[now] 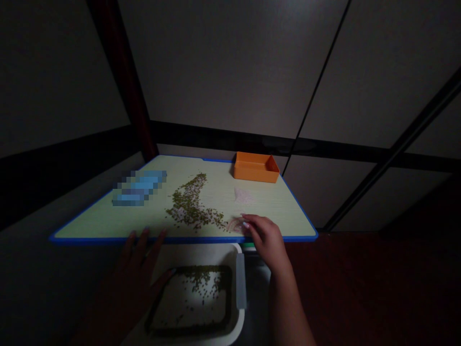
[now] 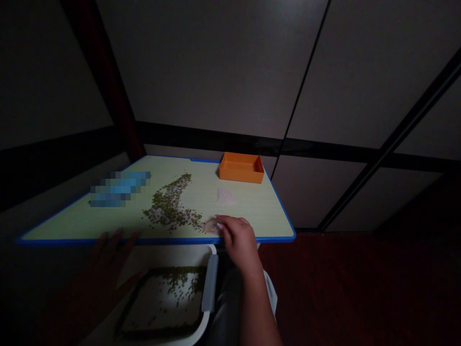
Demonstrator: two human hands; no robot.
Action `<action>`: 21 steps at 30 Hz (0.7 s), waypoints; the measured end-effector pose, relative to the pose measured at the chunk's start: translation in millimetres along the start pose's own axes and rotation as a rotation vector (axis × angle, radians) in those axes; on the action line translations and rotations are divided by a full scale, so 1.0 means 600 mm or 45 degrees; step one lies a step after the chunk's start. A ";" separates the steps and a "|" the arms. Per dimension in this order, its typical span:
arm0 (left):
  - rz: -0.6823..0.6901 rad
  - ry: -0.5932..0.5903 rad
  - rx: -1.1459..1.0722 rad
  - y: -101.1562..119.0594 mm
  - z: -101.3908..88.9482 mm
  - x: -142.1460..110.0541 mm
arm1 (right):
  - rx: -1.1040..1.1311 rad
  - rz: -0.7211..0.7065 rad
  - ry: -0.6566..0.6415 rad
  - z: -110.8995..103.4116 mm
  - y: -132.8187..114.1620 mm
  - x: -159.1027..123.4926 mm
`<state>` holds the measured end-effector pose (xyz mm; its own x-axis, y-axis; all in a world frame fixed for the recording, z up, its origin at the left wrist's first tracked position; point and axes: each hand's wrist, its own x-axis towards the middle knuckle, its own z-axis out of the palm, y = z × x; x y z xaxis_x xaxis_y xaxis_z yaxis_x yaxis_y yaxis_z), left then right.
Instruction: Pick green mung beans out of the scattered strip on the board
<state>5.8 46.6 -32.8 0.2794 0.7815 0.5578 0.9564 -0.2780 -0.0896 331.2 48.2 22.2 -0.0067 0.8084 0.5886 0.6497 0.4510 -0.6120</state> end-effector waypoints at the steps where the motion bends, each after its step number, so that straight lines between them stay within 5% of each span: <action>1: 0.019 -0.008 0.010 -0.001 0.002 -0.001 | -0.002 -0.001 0.000 0.001 0.000 0.000; 21: 0.049 -0.035 -0.027 -0.005 0.001 -0.002 | 0.187 0.049 -0.033 0.008 -0.004 0.000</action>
<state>2.5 47.0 -33.5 0.3183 0.7849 0.5317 0.9430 -0.3194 -0.0931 326.2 48.9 21.4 -0.0045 0.8348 0.5505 0.5313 0.4683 -0.7059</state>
